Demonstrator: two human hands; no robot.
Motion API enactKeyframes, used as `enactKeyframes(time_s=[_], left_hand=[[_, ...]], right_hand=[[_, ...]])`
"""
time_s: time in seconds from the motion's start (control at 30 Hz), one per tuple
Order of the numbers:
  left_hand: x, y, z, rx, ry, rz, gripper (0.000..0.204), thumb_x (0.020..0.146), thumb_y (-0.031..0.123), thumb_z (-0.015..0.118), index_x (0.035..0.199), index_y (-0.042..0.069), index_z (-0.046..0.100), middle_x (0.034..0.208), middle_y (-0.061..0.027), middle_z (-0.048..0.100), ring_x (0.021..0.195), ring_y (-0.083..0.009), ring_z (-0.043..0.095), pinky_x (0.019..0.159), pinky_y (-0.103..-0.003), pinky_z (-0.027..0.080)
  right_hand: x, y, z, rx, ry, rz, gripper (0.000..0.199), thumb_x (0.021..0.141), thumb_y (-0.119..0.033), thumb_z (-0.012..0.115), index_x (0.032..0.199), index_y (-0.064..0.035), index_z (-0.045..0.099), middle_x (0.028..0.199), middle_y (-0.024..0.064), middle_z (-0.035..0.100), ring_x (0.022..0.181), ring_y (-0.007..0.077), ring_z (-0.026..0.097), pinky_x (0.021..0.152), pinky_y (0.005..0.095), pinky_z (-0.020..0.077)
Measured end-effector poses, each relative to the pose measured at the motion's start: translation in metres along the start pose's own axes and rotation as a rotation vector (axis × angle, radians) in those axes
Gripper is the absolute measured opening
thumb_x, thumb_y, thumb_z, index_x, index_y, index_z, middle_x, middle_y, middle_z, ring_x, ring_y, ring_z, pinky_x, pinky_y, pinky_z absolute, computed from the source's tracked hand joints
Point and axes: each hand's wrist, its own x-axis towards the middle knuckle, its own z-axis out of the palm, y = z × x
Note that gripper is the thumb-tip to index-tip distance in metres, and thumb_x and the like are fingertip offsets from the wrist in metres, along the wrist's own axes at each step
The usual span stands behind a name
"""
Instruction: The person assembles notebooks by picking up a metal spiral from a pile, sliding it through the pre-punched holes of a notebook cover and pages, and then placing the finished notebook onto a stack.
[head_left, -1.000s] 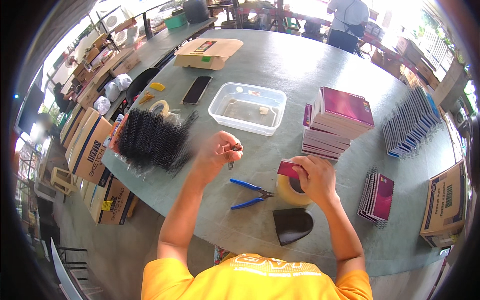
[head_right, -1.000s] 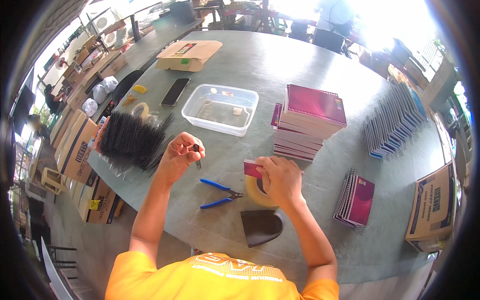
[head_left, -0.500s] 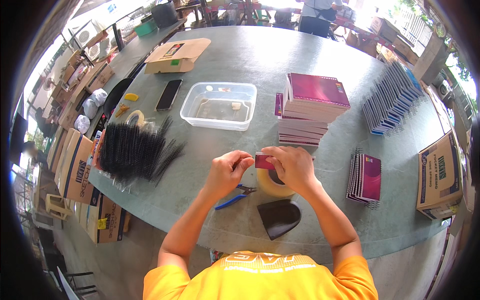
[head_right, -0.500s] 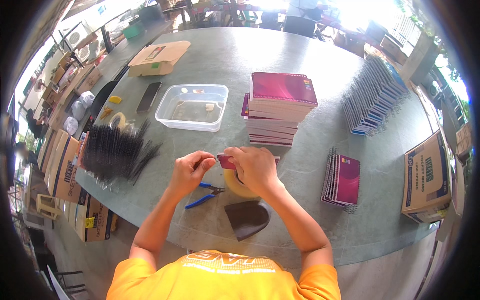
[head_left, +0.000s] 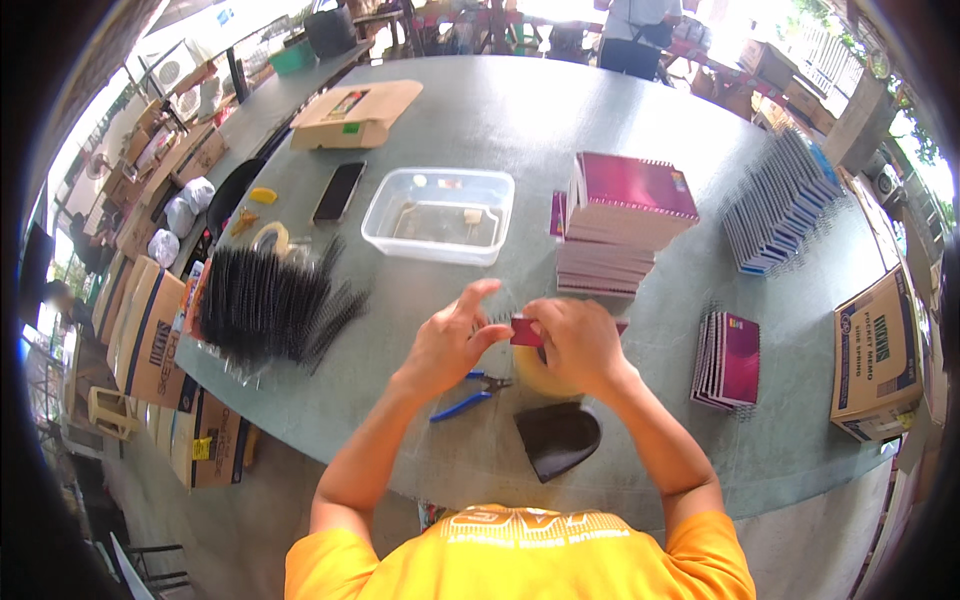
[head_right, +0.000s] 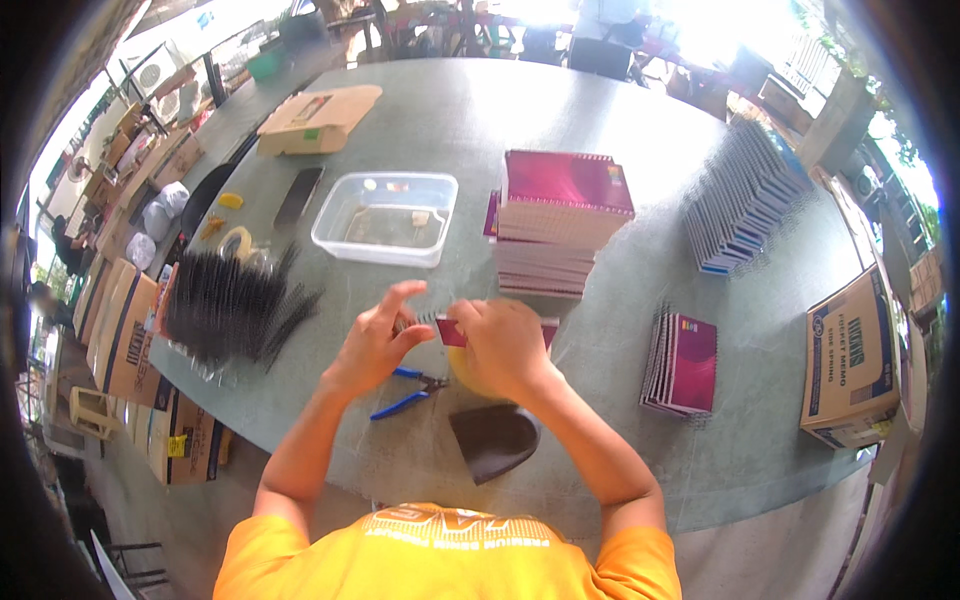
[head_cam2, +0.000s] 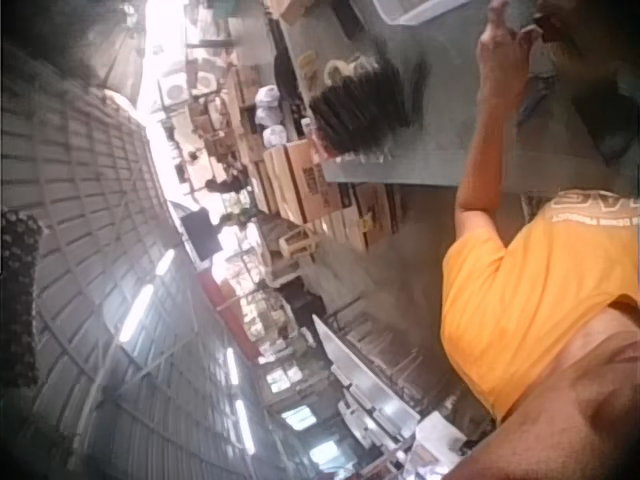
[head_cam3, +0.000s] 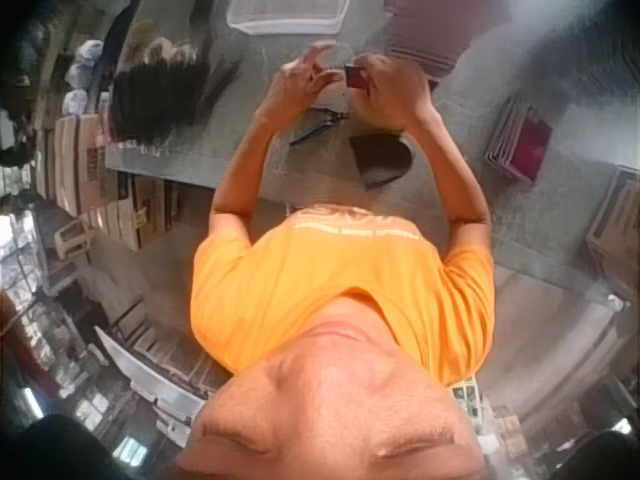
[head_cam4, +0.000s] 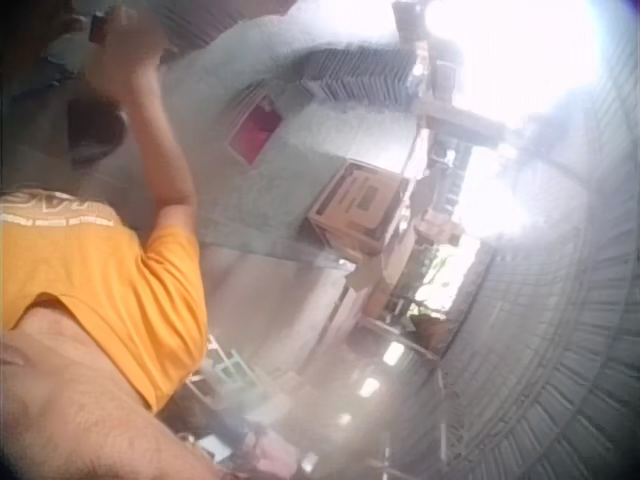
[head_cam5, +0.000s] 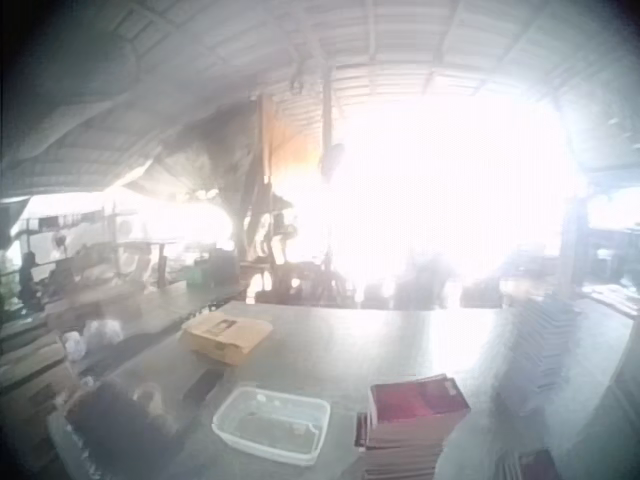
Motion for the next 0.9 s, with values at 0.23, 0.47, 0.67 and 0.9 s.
enactKeyframes(time_s=[0.23, 0.47, 0.67, 0.9], left_hand=[[0.005, 0.005, -0.013, 0.043, -0.022, 0.124, 0.019, 0.085, 0.015, 0.065, 0.098, 0.002, 0.063, 0.080, -0.0125, 0.064, 0.069, -0.0215, 0.062, 0.064, -0.033, 0.049], [0.007, 0.005, -0.018, 0.057, -0.075, 0.080, 0.021, 0.087, 0.020, 0.062, 0.099, 0.003, 0.062, 0.087, -0.0142, 0.065, 0.075, -0.0259, 0.064, 0.068, -0.034, 0.050], [0.010, 0.004, -0.022, 0.060, -0.093, 0.132, 0.017, 0.087, 0.013, 0.063, 0.100, 0.003, 0.064, 0.084, -0.0108, 0.066, 0.073, -0.0187, 0.062, 0.066, -0.030, 0.050], [0.014, -0.013, -0.013, -0.116, -0.018, 0.142, 0.016, 0.081, 0.001, 0.066, 0.097, 0.004, 0.066, 0.082, -0.0049, 0.064, 0.069, -0.0104, 0.057, 0.061, -0.024, 0.047]], right_hand=[[0.006, -0.004, 0.016, 0.069, 0.166, 0.021, 0.014, 0.083, -0.023, 0.063, 0.090, -0.0110, 0.063, 0.083, 0.0050, 0.066, 0.076, 0.0244, 0.063, 0.067, 0.0379, 0.0446], [0.003, 0.000, 0.017, 0.123, 0.077, 0.003, 0.018, 0.081, -0.015, 0.063, 0.097, -0.0089, 0.058, 0.086, 0.0063, 0.065, 0.079, 0.0270, 0.063, 0.068, 0.0388, 0.0467], [0.000, 0.003, 0.012, 0.119, 0.053, 0.038, 0.020, 0.083, -0.017, 0.061, 0.100, -0.0066, 0.056, 0.083, 0.0085, 0.065, 0.078, 0.0284, 0.063, 0.065, 0.0409, 0.0463], [-0.001, 0.007, 0.016, -0.052, 0.057, -0.057, 0.018, 0.084, -0.015, 0.059, 0.099, -0.0066, 0.059, 0.083, 0.0096, 0.066, 0.073, 0.0309, 0.063, 0.061, 0.0400, 0.0465]])
